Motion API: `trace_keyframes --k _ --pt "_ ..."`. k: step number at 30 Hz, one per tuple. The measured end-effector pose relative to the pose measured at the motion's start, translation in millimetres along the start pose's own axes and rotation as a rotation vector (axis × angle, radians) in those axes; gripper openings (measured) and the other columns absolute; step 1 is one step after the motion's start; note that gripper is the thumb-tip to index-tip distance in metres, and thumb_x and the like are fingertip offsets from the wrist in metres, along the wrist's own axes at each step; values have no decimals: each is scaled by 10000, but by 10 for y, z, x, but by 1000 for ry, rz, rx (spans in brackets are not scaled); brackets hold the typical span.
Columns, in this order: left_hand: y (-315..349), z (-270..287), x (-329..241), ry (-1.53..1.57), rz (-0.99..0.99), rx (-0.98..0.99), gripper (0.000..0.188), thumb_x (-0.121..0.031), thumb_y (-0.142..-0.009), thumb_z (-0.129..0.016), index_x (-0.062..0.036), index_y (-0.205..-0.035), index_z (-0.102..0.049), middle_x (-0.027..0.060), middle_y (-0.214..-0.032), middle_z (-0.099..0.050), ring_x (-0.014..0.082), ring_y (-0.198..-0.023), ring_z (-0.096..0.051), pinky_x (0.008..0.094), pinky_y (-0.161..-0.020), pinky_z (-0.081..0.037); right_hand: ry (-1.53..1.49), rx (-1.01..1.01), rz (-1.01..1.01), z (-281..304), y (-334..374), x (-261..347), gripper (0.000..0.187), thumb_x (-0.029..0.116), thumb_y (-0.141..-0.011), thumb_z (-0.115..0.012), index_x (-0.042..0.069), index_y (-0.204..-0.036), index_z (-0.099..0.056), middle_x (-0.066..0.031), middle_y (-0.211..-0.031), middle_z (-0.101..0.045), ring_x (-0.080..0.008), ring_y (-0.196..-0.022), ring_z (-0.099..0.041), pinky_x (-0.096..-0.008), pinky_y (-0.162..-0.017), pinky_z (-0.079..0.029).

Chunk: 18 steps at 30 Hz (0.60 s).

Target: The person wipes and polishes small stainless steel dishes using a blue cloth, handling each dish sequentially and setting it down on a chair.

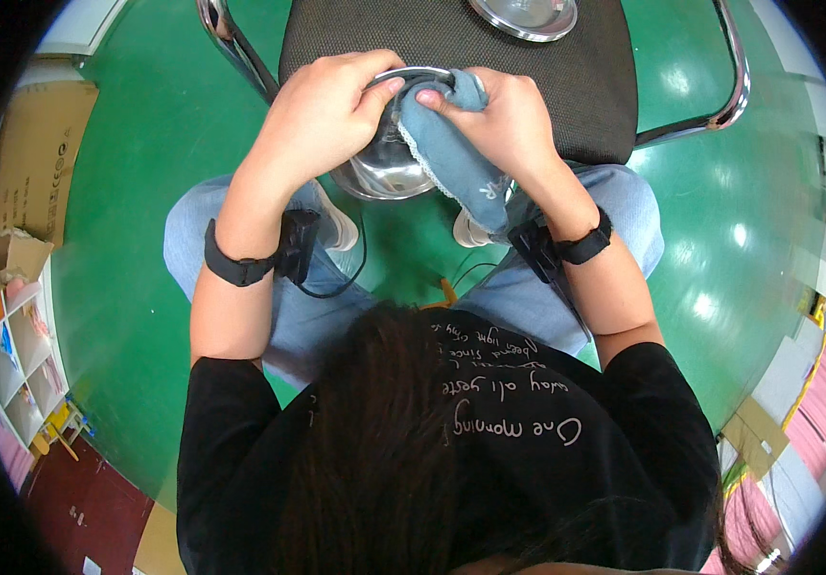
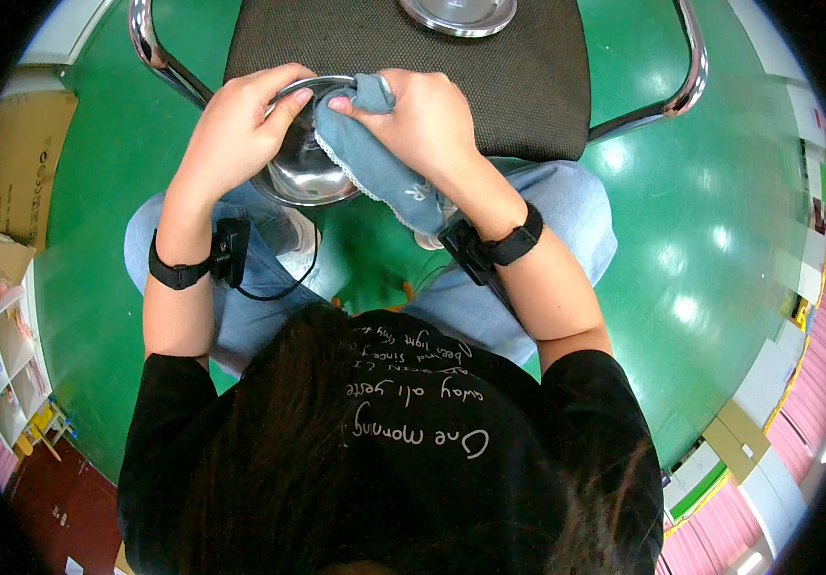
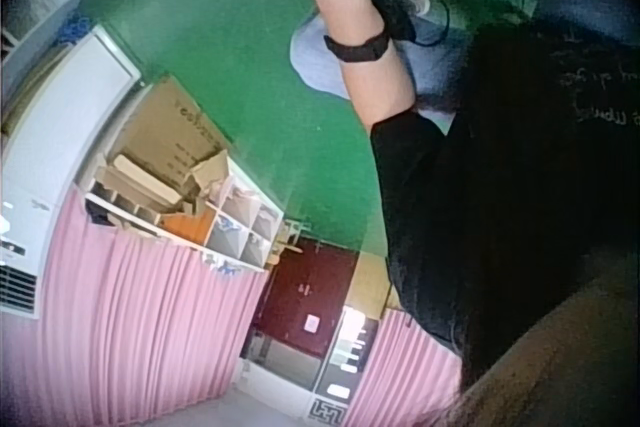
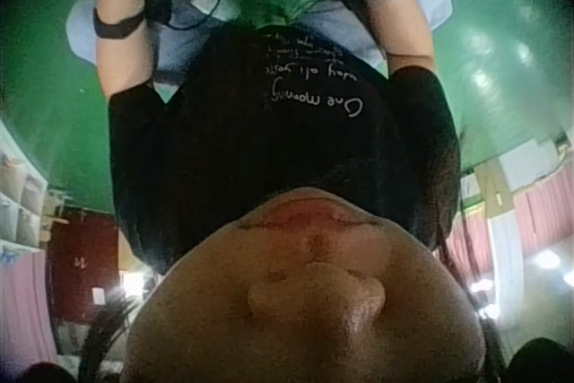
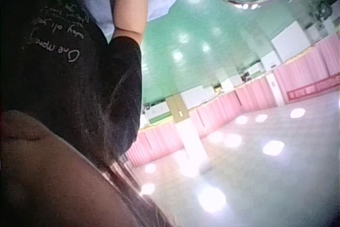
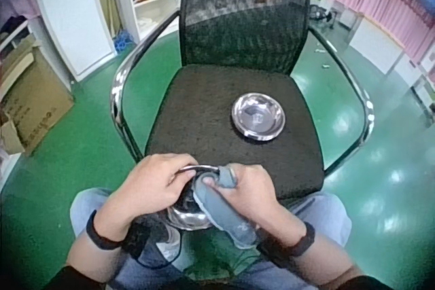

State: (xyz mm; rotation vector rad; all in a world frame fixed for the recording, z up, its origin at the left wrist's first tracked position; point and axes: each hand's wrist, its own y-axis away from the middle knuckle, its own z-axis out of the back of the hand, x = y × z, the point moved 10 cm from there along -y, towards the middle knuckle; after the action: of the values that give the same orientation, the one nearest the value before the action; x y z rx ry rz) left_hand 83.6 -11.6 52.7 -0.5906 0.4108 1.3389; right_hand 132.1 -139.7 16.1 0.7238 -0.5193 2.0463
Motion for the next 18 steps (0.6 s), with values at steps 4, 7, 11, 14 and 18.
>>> trace_keyframes --k 4,7,11,14,18 --pt "-23 -21 34 98 27 -14 201 -187 -886 -558 -50 -1023 -611 181 -825 -624 349 -731 -600 393 -649 -467 -104 -115 3 128 -18 -44 456 502 -721 -743 49 -728 -689 -109 -580 -634 -224 -516 -646 -322 -490 -505" --pt "-30 64 26 131 26 -67 196 -195 -884 -550 -70 -1021 -615 188 -835 -629 373 -759 -610 429 -654 -472 -203 -169 14 211 -32 -4 405 426 -681 -808 44 -749 -693 -79 -592 -649 -149 -515 -640 -269 -484 -499" --pt "-17 96 77 194 54 -154 204 -181 -885 -551 -82 -1056 -600 191 -815 -626 370 -735 -605 422 -638 -464 -337 -317 49 332 -39 -28 373 353 -678 -833 21 -760 -683 -65 -620 -661 -110 -538 -629 -253 -503 -510" --pt "-16 68 129 274 88 -168 229 -188 -895 -542 -98 -1104 -572 193 -766 -607 313 -676 -615 404 -621 -466 -473 -330 17 311 -37 -126 321 277 -709 -831 8 -802 -682 -30 -684 -674 -64 -613 -613 -230 -549 -511" --pt "12 -10 248 512 169 -248 272 -127 -944 -528 -116 -1216 -540 -10 -779 -565 79 -686 -517 232 -648 -444 -784 -457 -51 400 -39 -344 233 219 -755 -801 21 -818 -697 -16 -743 -682 -89 -653 -624 -239 -610 -508"
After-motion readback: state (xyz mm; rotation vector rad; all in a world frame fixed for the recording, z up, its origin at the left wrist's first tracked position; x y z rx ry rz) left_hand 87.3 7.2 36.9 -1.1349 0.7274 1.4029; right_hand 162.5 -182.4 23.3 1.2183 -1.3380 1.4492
